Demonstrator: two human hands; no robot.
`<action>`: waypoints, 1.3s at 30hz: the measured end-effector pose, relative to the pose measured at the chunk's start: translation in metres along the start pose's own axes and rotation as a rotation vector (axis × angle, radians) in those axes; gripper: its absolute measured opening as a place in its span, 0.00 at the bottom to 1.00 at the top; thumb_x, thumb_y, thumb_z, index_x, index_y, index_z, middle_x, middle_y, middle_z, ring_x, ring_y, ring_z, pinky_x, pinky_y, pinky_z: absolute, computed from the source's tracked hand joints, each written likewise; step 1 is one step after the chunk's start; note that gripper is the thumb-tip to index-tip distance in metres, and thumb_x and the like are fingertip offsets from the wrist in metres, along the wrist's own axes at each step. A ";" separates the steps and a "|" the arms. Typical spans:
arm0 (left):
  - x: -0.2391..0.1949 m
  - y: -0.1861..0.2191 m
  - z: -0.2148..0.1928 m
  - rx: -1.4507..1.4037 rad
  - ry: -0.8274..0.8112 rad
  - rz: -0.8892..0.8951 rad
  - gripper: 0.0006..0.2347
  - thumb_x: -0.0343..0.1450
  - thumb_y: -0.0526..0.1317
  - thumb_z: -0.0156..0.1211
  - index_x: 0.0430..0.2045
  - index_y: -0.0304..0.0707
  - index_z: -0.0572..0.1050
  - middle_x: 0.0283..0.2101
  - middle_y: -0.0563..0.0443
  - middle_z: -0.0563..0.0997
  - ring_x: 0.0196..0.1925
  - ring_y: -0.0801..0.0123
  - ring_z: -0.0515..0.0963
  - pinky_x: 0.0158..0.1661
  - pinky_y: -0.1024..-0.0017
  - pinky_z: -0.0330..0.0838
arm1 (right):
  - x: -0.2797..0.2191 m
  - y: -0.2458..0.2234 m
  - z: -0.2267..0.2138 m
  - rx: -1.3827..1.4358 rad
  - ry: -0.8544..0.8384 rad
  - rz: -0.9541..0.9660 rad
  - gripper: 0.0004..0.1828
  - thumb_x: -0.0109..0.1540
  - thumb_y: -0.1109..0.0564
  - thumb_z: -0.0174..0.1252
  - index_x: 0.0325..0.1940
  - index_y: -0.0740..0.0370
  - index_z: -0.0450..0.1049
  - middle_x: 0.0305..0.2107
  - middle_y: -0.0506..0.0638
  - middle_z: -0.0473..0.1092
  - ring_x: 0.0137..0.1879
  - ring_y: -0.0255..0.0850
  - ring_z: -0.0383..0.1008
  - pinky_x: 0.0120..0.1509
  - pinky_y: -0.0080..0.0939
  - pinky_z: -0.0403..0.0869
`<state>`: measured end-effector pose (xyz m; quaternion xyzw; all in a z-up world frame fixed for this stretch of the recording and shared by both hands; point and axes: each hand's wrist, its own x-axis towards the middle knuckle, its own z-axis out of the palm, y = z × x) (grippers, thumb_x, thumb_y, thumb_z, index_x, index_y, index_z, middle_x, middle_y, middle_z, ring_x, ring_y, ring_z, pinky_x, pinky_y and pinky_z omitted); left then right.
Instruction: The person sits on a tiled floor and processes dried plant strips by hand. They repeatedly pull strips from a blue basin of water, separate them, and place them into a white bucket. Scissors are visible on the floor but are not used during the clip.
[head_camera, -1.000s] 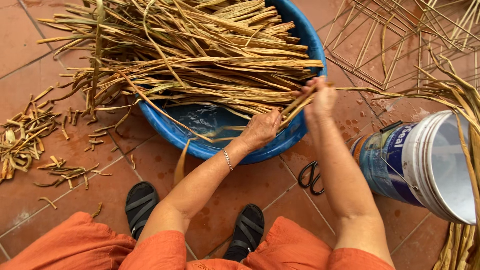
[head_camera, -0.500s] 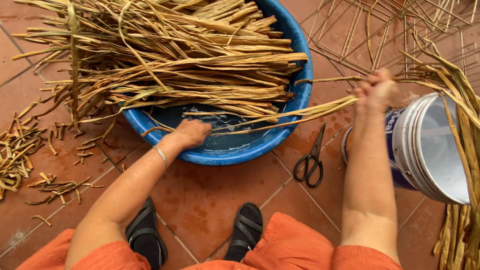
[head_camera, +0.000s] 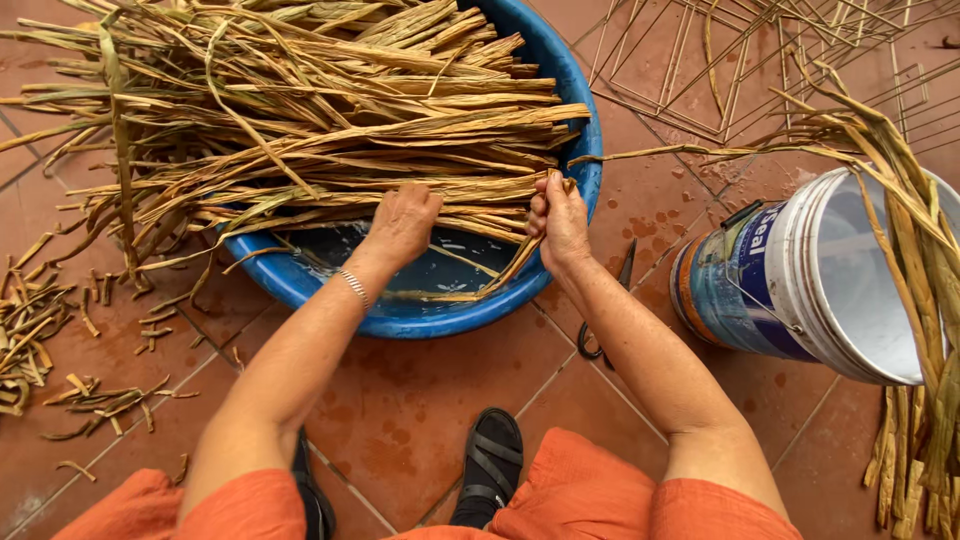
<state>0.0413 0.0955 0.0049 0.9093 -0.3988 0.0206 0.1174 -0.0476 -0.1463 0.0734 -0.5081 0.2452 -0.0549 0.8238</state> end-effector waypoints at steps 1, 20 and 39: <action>0.009 0.004 0.004 0.020 0.115 0.037 0.08 0.62 0.30 0.62 0.32 0.36 0.78 0.41 0.44 0.79 0.49 0.50 0.76 0.45 0.56 0.70 | 0.000 0.000 -0.002 -0.030 0.014 -0.010 0.13 0.72 0.45 0.47 0.38 0.53 0.64 0.20 0.41 0.59 0.22 0.29 0.55 0.25 0.33 0.60; -0.014 0.050 -0.025 -1.236 -0.165 -0.465 0.07 0.74 0.39 0.56 0.37 0.33 0.75 0.26 0.50 0.82 0.27 0.74 0.79 0.30 0.72 0.76 | -0.003 0.008 0.007 -0.124 -0.013 -0.021 0.12 0.65 0.49 0.64 0.44 0.56 0.72 0.28 0.42 0.68 0.21 0.26 0.57 0.20 0.29 0.56; 0.045 0.109 0.010 -0.948 0.317 -0.420 0.10 0.77 0.43 0.55 0.35 0.33 0.77 0.28 0.39 0.82 0.31 0.55 0.82 0.33 0.60 0.74 | 0.016 0.031 0.017 -0.093 0.057 0.046 0.18 0.72 0.46 0.52 0.52 0.63 0.76 0.44 0.52 0.75 0.49 0.39 0.75 0.52 0.39 0.76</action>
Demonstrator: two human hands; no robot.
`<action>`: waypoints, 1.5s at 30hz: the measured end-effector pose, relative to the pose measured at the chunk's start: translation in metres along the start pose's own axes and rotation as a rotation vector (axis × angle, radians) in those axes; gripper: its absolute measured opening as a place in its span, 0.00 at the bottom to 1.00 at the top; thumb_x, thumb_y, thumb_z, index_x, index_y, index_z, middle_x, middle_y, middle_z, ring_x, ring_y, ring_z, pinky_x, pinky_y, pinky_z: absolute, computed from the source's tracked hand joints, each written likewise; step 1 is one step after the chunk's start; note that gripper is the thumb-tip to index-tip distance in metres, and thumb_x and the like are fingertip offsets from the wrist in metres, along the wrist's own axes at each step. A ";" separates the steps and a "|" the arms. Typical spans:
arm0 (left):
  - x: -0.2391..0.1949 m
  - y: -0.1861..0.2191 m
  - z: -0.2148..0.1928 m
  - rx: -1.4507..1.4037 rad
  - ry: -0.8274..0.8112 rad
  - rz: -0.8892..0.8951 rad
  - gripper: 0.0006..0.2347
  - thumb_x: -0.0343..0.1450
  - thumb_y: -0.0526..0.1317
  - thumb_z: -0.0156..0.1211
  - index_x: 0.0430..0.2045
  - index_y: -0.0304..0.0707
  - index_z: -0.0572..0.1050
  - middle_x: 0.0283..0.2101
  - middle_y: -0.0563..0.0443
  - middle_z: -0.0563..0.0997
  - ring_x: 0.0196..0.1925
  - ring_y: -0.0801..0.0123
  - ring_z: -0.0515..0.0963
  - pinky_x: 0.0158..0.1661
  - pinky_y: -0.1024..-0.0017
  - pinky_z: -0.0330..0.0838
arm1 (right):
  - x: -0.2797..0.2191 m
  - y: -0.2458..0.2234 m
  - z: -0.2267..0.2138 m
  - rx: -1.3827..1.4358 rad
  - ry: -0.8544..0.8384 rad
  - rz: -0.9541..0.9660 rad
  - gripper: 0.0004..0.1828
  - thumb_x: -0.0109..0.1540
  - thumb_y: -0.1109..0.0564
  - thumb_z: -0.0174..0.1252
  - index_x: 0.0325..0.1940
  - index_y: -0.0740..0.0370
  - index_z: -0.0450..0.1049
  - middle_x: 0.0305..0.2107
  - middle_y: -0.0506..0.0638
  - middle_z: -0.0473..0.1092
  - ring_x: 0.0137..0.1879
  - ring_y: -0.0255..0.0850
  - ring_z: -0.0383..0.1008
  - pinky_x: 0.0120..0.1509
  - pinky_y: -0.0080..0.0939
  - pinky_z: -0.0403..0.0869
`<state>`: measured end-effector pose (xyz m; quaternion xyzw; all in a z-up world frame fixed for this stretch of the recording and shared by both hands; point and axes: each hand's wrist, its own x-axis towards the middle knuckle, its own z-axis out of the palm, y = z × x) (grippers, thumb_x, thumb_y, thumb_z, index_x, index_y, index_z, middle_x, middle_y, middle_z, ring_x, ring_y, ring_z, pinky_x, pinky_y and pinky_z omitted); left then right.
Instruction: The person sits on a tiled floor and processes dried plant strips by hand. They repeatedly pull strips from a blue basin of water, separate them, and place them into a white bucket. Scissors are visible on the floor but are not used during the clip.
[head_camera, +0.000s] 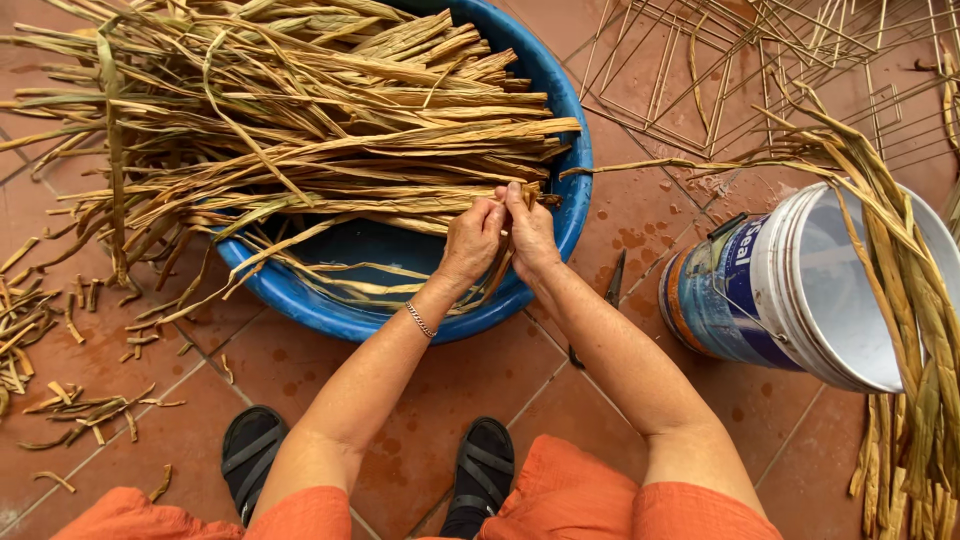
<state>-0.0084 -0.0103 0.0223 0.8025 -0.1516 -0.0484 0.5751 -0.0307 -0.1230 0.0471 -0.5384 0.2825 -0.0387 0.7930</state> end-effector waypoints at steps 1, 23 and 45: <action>0.000 0.003 -0.002 -0.044 0.008 -0.048 0.10 0.77 0.43 0.55 0.36 0.33 0.77 0.28 0.39 0.82 0.31 0.55 0.83 0.32 0.61 0.75 | -0.004 -0.002 0.002 0.016 -0.069 0.005 0.18 0.72 0.47 0.51 0.52 0.63 0.77 0.45 0.52 0.75 0.50 0.39 0.75 0.53 0.39 0.76; -0.023 0.037 -0.025 0.242 -0.257 0.280 0.11 0.79 0.41 0.47 0.30 0.32 0.70 0.23 0.33 0.76 0.27 0.38 0.78 0.31 0.47 0.70 | 0.067 -0.062 -0.022 0.119 0.206 -0.120 0.10 0.68 0.54 0.53 0.37 0.62 0.71 0.15 0.40 0.59 0.17 0.29 0.53 0.17 0.34 0.55; -0.049 0.028 -0.156 0.417 -0.496 0.501 0.08 0.75 0.39 0.53 0.27 0.34 0.70 0.28 0.38 0.75 0.34 0.43 0.77 0.36 0.51 0.72 | 0.085 -0.124 -0.169 0.283 0.518 -0.320 0.12 0.66 0.59 0.45 0.37 0.65 0.73 0.13 0.40 0.56 0.16 0.30 0.50 0.18 0.35 0.49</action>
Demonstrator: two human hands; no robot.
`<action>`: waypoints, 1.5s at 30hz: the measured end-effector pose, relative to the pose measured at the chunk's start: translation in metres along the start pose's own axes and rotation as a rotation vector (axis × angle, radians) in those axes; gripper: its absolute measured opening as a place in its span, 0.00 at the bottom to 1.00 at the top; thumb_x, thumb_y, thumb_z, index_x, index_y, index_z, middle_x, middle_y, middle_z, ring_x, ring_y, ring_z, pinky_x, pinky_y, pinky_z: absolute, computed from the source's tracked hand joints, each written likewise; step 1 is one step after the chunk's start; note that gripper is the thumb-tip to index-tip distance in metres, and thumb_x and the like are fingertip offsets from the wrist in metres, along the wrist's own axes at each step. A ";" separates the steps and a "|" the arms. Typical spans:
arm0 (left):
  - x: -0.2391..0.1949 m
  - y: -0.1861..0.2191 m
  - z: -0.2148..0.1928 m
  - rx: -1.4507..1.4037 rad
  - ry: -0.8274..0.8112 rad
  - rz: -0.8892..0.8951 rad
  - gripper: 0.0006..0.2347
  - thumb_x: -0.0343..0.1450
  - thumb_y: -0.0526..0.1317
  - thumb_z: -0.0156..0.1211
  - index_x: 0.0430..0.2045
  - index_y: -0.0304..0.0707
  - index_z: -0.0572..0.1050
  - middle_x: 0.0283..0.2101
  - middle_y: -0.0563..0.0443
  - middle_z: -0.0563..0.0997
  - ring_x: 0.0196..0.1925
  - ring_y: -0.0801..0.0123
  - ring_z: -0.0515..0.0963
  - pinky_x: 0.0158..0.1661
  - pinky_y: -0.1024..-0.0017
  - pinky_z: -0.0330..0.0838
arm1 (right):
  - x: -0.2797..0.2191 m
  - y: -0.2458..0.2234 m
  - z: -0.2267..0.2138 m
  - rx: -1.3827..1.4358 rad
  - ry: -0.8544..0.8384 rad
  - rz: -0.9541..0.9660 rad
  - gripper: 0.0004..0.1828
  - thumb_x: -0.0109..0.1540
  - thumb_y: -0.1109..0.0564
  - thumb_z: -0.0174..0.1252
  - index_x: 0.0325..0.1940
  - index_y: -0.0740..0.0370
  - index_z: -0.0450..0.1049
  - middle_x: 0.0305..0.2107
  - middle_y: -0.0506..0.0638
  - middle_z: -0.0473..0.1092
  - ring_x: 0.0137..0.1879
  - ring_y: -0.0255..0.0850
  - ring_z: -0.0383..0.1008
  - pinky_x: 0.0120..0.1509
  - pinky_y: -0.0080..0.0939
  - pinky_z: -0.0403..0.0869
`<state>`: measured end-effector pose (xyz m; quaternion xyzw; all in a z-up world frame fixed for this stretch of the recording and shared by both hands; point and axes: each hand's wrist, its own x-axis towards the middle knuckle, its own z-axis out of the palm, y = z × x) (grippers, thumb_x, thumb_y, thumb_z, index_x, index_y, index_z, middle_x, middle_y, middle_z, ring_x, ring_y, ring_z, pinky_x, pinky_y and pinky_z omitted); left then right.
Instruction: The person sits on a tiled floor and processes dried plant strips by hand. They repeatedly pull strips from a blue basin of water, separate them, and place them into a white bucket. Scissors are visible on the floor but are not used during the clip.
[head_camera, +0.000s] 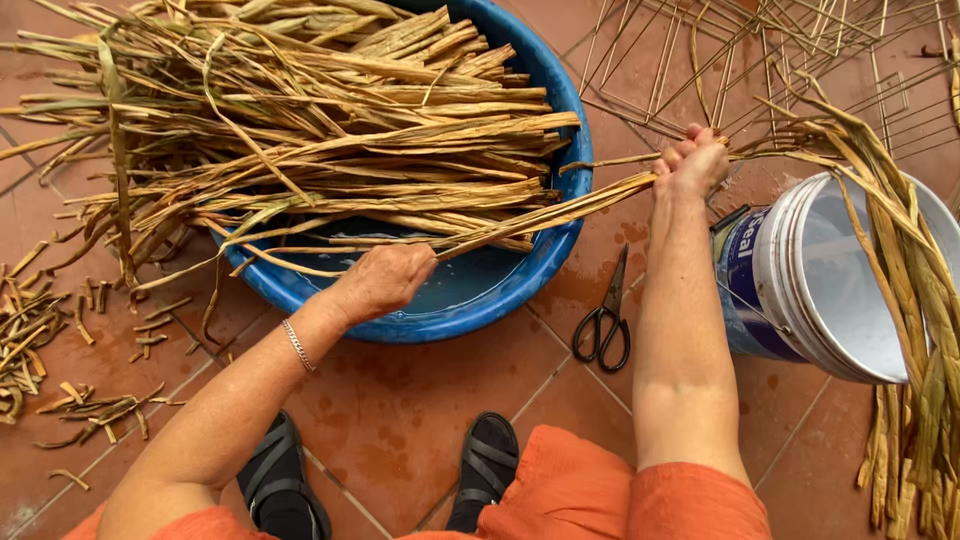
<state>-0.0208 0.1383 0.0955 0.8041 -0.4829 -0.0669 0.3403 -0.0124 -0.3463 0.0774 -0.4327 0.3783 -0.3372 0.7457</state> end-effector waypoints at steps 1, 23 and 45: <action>0.000 -0.013 -0.003 -0.011 0.005 0.004 0.08 0.75 0.39 0.53 0.27 0.33 0.70 0.28 0.38 0.75 0.35 0.43 0.77 0.36 0.51 0.72 | -0.001 -0.001 0.003 -0.032 -0.007 -0.012 0.11 0.66 0.59 0.46 0.37 0.65 0.74 0.13 0.40 0.56 0.16 0.30 0.51 0.18 0.35 0.49; -0.034 -0.153 0.066 0.602 -0.728 -0.689 0.13 0.74 0.39 0.52 0.49 0.40 0.80 0.56 0.42 0.80 0.60 0.49 0.78 0.58 0.44 0.69 | -0.173 0.170 0.059 -0.640 -0.811 0.436 0.13 0.71 0.49 0.53 0.43 0.62 0.73 0.20 0.43 0.59 0.21 0.32 0.57 0.24 0.36 0.61; 0.037 -0.074 0.043 -0.181 0.148 -0.594 0.08 0.77 0.38 0.50 0.41 0.34 0.76 0.30 0.40 0.81 0.35 0.53 0.81 0.39 0.55 0.73 | -0.171 0.122 0.045 -0.323 -0.460 0.527 0.16 0.67 0.43 0.52 0.44 0.57 0.68 0.30 0.47 0.78 0.22 0.31 0.61 0.23 0.34 0.61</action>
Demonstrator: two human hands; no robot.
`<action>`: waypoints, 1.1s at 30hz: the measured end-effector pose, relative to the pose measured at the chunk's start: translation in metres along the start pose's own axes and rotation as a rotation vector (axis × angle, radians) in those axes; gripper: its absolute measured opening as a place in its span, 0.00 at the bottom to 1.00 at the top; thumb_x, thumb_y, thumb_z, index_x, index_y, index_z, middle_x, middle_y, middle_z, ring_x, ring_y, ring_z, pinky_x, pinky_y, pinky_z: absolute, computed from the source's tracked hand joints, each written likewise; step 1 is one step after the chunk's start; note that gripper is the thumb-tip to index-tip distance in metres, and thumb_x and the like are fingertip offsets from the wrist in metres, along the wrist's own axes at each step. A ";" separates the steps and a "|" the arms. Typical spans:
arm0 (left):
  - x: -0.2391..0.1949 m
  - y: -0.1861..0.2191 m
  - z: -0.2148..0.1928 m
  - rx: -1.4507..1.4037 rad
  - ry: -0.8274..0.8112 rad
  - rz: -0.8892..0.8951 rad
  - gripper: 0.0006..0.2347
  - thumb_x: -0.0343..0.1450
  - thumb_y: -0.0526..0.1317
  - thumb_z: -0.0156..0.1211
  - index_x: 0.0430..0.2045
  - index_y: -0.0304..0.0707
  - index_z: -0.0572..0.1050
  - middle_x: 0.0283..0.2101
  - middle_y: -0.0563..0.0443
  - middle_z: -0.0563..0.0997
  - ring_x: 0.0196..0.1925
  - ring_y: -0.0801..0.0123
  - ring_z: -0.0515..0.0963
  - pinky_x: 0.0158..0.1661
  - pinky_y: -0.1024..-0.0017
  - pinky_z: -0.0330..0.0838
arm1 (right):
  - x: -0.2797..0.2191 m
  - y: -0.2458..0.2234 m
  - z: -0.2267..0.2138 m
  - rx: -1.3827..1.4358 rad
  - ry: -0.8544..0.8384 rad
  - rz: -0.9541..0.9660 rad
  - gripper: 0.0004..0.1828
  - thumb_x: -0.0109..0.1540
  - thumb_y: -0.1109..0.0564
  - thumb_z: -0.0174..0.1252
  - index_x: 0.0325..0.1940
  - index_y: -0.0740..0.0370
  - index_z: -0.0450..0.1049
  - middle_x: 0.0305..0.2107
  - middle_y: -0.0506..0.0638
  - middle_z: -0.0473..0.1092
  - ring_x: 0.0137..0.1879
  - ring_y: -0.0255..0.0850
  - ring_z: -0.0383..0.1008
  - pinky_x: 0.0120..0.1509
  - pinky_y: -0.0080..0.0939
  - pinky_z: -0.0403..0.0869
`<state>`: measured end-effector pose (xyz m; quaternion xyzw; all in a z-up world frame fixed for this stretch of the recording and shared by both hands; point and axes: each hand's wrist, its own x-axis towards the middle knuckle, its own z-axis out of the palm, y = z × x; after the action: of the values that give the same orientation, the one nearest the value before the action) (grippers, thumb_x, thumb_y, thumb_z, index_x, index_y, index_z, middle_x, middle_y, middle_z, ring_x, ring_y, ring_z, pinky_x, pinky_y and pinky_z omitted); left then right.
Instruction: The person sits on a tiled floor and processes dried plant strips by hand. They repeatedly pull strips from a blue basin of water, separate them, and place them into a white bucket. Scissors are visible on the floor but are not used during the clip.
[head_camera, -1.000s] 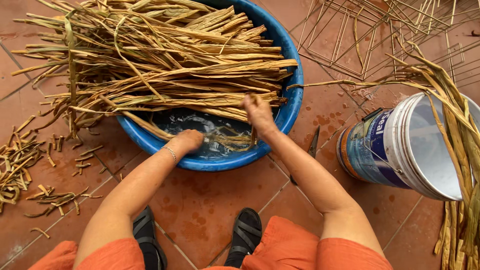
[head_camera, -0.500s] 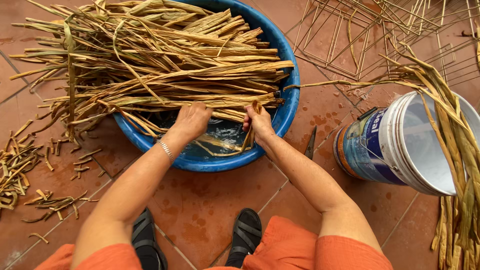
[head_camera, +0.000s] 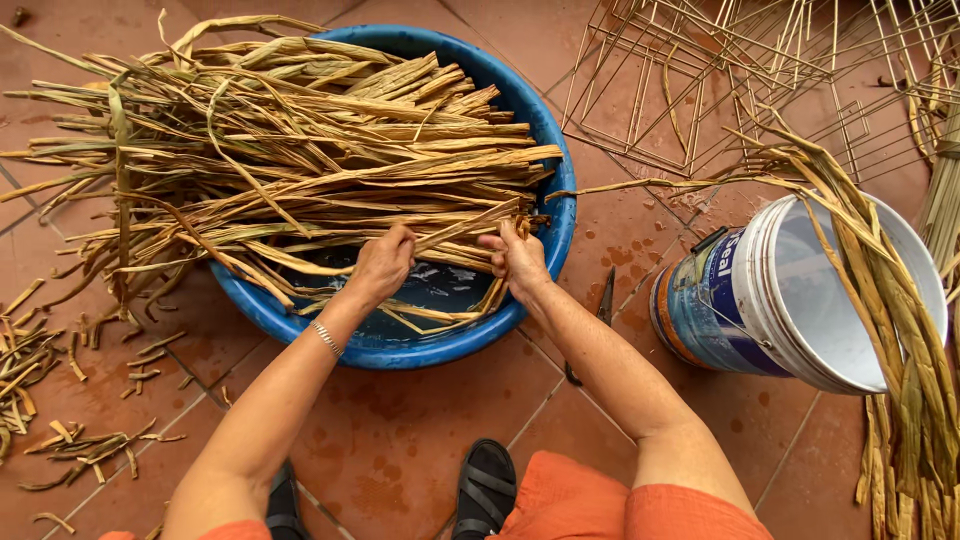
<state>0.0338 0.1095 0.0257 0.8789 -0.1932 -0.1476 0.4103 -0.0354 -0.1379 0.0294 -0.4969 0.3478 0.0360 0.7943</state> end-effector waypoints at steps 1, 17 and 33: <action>-0.009 -0.002 0.000 -0.129 -0.024 -0.050 0.09 0.77 0.39 0.49 0.42 0.34 0.75 0.29 0.42 0.82 0.33 0.57 0.83 0.38 0.58 0.75 | -0.001 -0.004 0.001 0.001 -0.011 -0.023 0.15 0.66 0.44 0.53 0.45 0.57 0.69 0.31 0.46 0.78 0.22 0.30 0.63 0.23 0.33 0.61; 0.014 0.049 0.032 -0.724 -0.151 -0.092 0.12 0.78 0.44 0.50 0.39 0.35 0.77 0.25 0.55 0.75 0.23 0.76 0.71 0.25 0.73 0.68 | -0.025 0.000 0.043 -0.103 -0.192 -0.274 0.17 0.67 0.45 0.59 0.49 0.61 0.76 0.36 0.47 0.75 0.36 0.33 0.74 0.35 0.34 0.74; 0.001 0.102 0.068 0.058 0.128 0.175 0.13 0.79 0.45 0.43 0.35 0.34 0.73 0.23 0.32 0.80 0.26 0.36 0.79 0.32 0.44 0.72 | 0.023 -0.031 0.028 0.164 -0.052 -0.281 0.13 0.70 0.51 0.52 0.40 0.65 0.71 0.27 0.56 0.75 0.33 0.48 0.80 0.44 0.52 0.82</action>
<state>-0.0158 0.0038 0.0633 0.8777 -0.2470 -0.0492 0.4077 0.0088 -0.1375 0.0467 -0.4731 0.2558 -0.0909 0.8381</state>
